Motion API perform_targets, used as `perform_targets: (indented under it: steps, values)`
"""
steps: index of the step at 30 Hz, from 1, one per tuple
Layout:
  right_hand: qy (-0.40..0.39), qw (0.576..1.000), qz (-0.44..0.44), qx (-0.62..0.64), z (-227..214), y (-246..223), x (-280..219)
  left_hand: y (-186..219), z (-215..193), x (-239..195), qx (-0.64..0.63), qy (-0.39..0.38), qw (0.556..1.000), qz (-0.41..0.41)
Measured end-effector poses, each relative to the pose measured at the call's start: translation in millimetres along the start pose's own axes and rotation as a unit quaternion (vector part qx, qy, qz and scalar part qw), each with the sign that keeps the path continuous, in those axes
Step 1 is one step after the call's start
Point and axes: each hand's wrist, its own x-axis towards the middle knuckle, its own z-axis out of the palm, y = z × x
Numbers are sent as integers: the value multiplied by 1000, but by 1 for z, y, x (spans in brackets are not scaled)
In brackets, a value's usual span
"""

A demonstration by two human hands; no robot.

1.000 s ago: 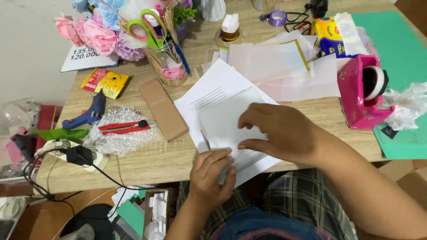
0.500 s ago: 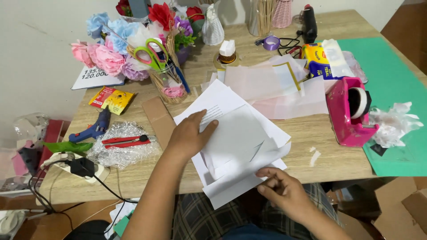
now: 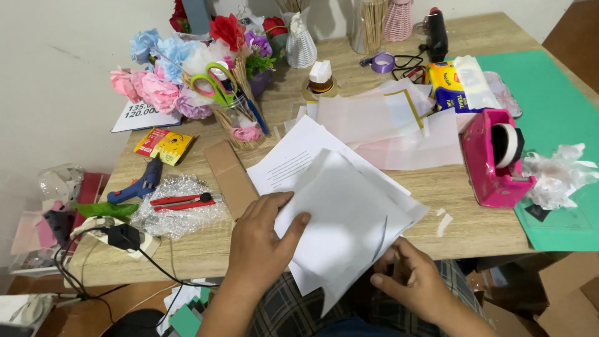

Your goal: The person folds a printed paper template into a small box shape and secures the edges with adhesive tape. They repeatedly fold flaps, align edges, and apply tape to hold the structure together.

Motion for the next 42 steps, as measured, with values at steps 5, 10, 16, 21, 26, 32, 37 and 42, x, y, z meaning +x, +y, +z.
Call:
perform_targets:
  steps: [5, 10, 16, 21, 26, 32, 37, 42]
  values:
    - [-3, 999, -29, 33, -10, 3, 11, 19, 3, -30, 22, 109, 993, 51]
    - [-23, 991, -102, 79, -20, 13, 24, 50, 14, -50, 72, 179, 976, 105]
    - [4, 986, -110, 125, -27, 24, 28, 73, 13, -52, 118, 224, 953, 167]
    - [22, 974, -109, 199, -22, 46, 9, 68, 21, -57, 47, 210, 962, 170]
    - [43, 969, -75, 233, -16, 83, -14, 42, 39, -68, -76, 213, 959, 168]
    - [60, 959, -29, 277, -12, 130, -19, 12, 40, -74, -148, 185, 943, 231]
    - [68, 947, 11, 313, -14, 175, -8, 18, 8, -63, -81, 162, 932, 313]
    - [66, 933, 48, 350, -53, 261, 6, 38, -36, -43, 36, 54, 945, 322]
